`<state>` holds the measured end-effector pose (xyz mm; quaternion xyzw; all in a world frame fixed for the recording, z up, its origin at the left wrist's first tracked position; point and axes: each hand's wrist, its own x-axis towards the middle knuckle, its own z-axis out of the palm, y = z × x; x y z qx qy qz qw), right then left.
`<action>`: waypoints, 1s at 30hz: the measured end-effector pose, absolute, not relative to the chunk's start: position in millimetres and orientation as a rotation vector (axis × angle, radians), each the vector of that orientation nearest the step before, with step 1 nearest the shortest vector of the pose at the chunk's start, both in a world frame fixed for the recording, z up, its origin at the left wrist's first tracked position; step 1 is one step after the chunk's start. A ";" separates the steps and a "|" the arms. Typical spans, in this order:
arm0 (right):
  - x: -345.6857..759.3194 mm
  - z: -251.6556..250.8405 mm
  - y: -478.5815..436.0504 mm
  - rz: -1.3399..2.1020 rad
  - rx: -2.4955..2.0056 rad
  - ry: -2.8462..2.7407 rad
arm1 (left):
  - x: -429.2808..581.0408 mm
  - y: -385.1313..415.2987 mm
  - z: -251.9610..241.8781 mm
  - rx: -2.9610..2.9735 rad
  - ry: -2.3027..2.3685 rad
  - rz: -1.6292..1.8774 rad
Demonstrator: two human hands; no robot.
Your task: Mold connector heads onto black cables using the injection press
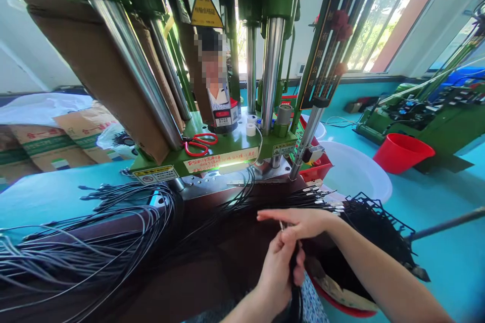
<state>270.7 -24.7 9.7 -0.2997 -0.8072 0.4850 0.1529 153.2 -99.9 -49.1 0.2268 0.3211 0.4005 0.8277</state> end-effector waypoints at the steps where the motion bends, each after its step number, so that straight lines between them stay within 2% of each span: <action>1: 269.6 4.7 -16.4 1.228 -1.013 -2.308 | 149.8 -95.9 -51.3 0.486 0.729 0.904; 5: 269.5 -20.8 23.0 0.540 -1.625 -2.266 | 133.8 -77.5 -61.0 0.540 0.890 1.104; 11: 268.1 -33.4 45.0 0.354 -1.796 -2.389 | 125.8 -70.8 -72.3 0.577 0.938 1.103; 16: 279.7 -15.3 16.9 0.518 -1.810 -2.417 | 124.4 -74.3 -72.3 0.617 0.945 1.102; 20: 291.2 -21.9 -30.1 0.801 -1.880 -2.237 | 126.8 -74.8 -67.0 0.652 0.952 1.067; 22: 291.2 -34.6 -54.3 1.072 -1.817 -1.941 | 131.6 -74.6 -64.5 0.696 0.981 1.000; 25: 285.9 -53.6 -78.7 1.372 -1.493 -1.307 | 141.2 -74.3 -63.3 0.808 1.027 0.862; 30: 282.3 -66.4 -85.3 1.405 -1.248 -1.005 | 151.5 -71.7 -69.6 0.989 1.055 0.837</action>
